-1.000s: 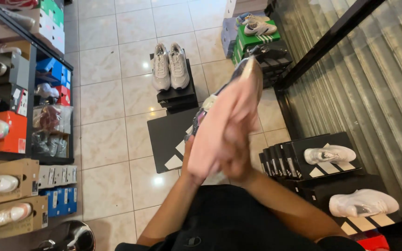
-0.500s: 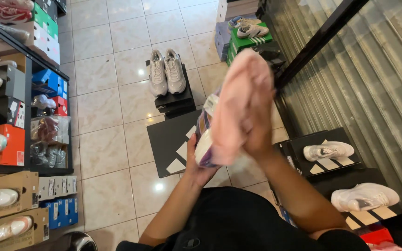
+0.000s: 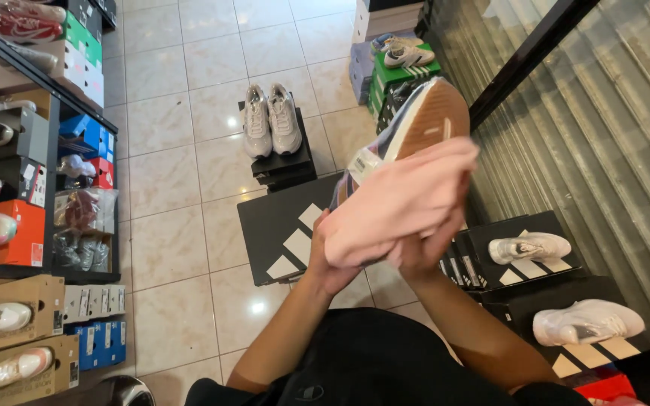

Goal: Cleaning shoe boxes with a cloth and inspecting the shoes inside

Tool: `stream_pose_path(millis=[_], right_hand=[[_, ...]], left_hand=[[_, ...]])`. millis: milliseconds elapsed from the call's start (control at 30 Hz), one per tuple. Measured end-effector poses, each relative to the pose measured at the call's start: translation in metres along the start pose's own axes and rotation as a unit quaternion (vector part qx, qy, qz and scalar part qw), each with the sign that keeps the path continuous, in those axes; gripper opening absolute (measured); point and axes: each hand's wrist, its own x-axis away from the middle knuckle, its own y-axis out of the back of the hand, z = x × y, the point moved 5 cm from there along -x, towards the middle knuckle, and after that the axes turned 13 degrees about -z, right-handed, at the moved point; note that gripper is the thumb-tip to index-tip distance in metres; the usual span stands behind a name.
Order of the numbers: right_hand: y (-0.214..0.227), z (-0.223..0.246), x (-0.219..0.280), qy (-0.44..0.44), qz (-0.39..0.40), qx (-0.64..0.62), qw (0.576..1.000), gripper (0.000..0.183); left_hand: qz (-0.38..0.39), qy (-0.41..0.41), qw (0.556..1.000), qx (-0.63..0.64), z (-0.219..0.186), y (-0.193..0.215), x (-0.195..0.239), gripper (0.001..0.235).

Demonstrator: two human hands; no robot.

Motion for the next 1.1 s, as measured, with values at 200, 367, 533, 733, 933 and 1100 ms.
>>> stream_pose_path(millis=[200,367,533,733,933,1100], right_hand=[[0.034,0.012,-0.017,0.311,-0.027,0.353,0.882,0.059],[0.031,0.007,-0.011,0.574,-0.033,0.659,0.484,0.035],[-0.019,0.04,-0.043,0.426,-0.036,0.839,-0.338,0.091],[-0.05,0.002,-0.071,0.543,0.034,0.683,-0.487,0.079],[-0.055,0.01,-0.048,0.622,0.091,0.456,-0.63,0.067],[-0.056,0.038,-0.002,0.656,0.121,0.254,-0.701,0.06]], left_hand=[[-0.151,0.05,0.981,0.112,0.019,-0.002,0.005,0.092],[-0.166,-0.437,0.714,-0.521,-0.037,-0.029,0.026,0.06],[-0.096,-0.393,0.724,-0.558,-0.017,0.012,0.006,0.081],[-0.152,-0.398,0.736,-0.526,-0.017,0.06,0.013,0.064],[-0.131,-0.391,0.75,-0.517,-0.026,0.038,0.002,0.06],[-0.121,-0.411,0.762,-0.485,-0.035,0.026,-0.001,0.057]])
